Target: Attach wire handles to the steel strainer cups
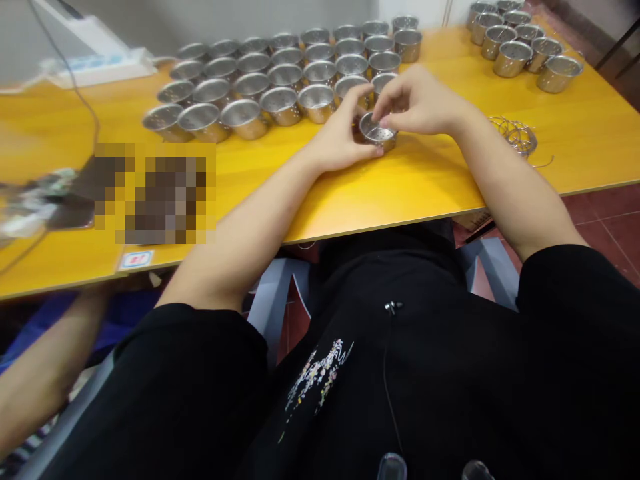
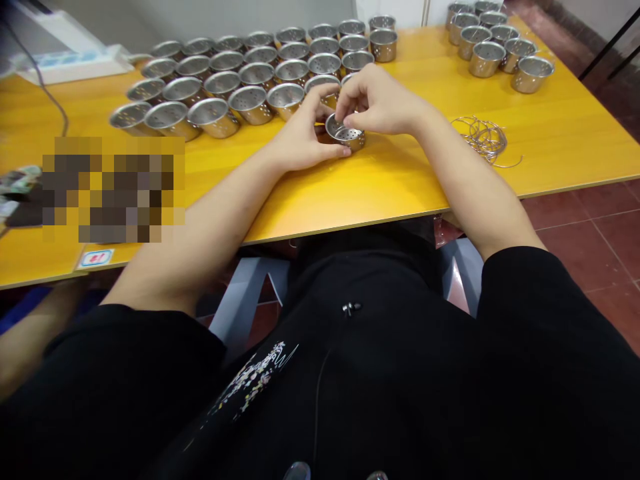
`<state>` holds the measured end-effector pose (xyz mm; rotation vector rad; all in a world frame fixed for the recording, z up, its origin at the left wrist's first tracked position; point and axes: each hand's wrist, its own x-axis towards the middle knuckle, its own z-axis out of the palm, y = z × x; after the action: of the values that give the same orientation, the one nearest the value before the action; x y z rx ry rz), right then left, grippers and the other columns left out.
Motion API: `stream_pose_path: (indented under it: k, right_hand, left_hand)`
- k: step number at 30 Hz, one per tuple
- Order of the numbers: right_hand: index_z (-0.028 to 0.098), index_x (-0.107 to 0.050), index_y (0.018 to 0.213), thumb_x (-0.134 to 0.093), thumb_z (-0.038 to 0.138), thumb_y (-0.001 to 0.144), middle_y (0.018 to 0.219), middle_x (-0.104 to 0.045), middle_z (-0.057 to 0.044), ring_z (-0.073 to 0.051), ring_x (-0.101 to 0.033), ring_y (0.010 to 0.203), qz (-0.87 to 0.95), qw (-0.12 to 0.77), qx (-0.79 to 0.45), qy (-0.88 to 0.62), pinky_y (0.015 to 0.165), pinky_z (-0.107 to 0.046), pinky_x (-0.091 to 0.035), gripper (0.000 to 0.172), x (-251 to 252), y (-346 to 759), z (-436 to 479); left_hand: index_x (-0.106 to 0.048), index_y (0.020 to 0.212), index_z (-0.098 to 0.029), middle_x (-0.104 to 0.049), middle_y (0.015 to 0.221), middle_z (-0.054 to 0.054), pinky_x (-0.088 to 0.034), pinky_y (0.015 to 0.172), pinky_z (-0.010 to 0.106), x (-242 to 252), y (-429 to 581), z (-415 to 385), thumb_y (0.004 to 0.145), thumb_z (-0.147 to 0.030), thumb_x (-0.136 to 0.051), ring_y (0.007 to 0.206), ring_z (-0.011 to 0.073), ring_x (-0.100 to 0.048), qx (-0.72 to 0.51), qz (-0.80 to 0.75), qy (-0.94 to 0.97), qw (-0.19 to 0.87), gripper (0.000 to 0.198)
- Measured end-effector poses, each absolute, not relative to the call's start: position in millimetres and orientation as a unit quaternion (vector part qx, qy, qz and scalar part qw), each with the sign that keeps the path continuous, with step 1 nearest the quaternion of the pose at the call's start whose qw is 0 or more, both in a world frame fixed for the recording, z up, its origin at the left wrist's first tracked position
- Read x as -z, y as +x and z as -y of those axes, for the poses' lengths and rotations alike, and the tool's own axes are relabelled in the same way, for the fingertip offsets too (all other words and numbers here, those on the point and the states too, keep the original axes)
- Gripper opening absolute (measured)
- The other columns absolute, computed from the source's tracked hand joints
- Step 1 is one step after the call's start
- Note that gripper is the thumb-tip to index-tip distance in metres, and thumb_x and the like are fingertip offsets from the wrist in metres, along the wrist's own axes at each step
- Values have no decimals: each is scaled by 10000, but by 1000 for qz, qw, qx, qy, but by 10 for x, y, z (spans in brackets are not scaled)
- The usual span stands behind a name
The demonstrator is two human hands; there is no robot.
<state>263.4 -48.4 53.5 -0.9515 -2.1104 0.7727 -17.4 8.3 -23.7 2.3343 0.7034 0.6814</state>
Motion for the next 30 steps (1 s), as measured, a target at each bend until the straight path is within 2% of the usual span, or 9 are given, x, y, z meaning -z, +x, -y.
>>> stream_pose_path:
  k: [3, 7, 10, 12, 16, 21, 25, 28, 30]
  right_hand:
    - [188, -1001, 1099, -867, 643, 807, 984, -939, -79, -226, -704, 863, 853, 303, -236, -354, 834, -423, -531, 557, -530, 2659, 437]
    - [225, -971, 1081, -847, 661, 827, 1025, -960, -85, -228, -680, 861, 858, 301, -196, -368, 822, -409, -534, 520, -515, 2667, 380]
    - [264, -965, 1045, -820, 611, 834, 1052, -966, -93, -258, -728, 903, 857, 310, -177, -371, 865, -417, -558, 432, -512, 2657, 376]
    - [262, -976, 1036, -815, 573, 865, 1087, -971, -108, -285, -773, 959, 856, 324, -171, -364, 925, -434, -585, 390, -523, 2644, 402]
    - [234, -976, 1057, -811, 548, 904, 1119, -973, -118, -286, -800, 1017, 868, 319, -162, -344, 958, -437, -591, 386, -534, 2602, 461]
    - [238, -870, 903, -804, 387, 948, 869, -826, -37, -229, -640, 823, 872, 305, -170, -342, 818, -401, -500, 170, -501, 2532, 525]
    - [262, -708, 742, -760, 221, 1009, 682, -609, 40, -198, -505, 730, 878, 268, -168, -360, 738, -381, -423, 275, -542, 2451, 616]
    - [255, -612, 657, -736, 81, 967, 616, -478, 63, -177, -430, 692, 867, 268, -167, -386, 695, -388, -353, 376, -586, 2386, 661]
    - [255, -579, 619, -748, 54, 928, 595, -425, 65, -172, -405, 682, 855, 270, -168, -410, 681, -391, -345, 405, -595, 2362, 664]
  left_hand:
    - [-347, 1978, -501, -870, 1580, -142, -423, 1456, 611, 225, -182, -65, 907, -1007, -750, 1650, 310, -603, -238, -238, 896, 288, 1251]
    - [-530, 1906, -521, -892, 1486, -107, -412, 1465, 650, 194, -150, -5, 792, -993, -821, 1730, 349, -568, -240, -219, 899, 294, 1244]
    - [-552, 1867, -469, -880, 1485, -122, -303, 1541, 655, 195, -121, 11, 901, -1028, -691, 1725, 310, -464, -210, -209, 909, 293, 1125]
    - [-592, 1837, -460, -865, 1506, -108, -334, 1541, 703, 207, -109, -16, 899, -1012, -711, 1689, 332, -489, -249, -223, 896, 292, 1095]
    - [-635, 1815, -436, -774, 1748, -56, -444, 1480, 779, 226, -129, -111, 804, -888, -830, 1654, 405, -548, -328, -274, 878, 215, 1125]
    - [-562, 1861, -475, -827, 1587, -77, -342, 1541, 717, 163, -186, -29, 948, -1001, -543, 1771, 326, -289, -248, -245, 917, 192, 1054]
    - [-596, 1864, -480, -834, 1500, -24, -443, 1463, 722, 155, -180, 43, 941, -983, -669, 1677, 357, -458, -296, -251, 899, 203, 1053]
    - [-684, 1797, -460, -772, 1575, 30, -545, 1359, 776, 223, -159, -9, 865, -908, -855, 1551, 419, -606, -349, -259, 880, 190, 1048]
    - [-718, 1736, -457, -723, 1614, 30, -607, 1307, 749, 270, -142, -61, 809, -834, -956, 1486, 394, -632, -362, -261, 875, 186, 1028]
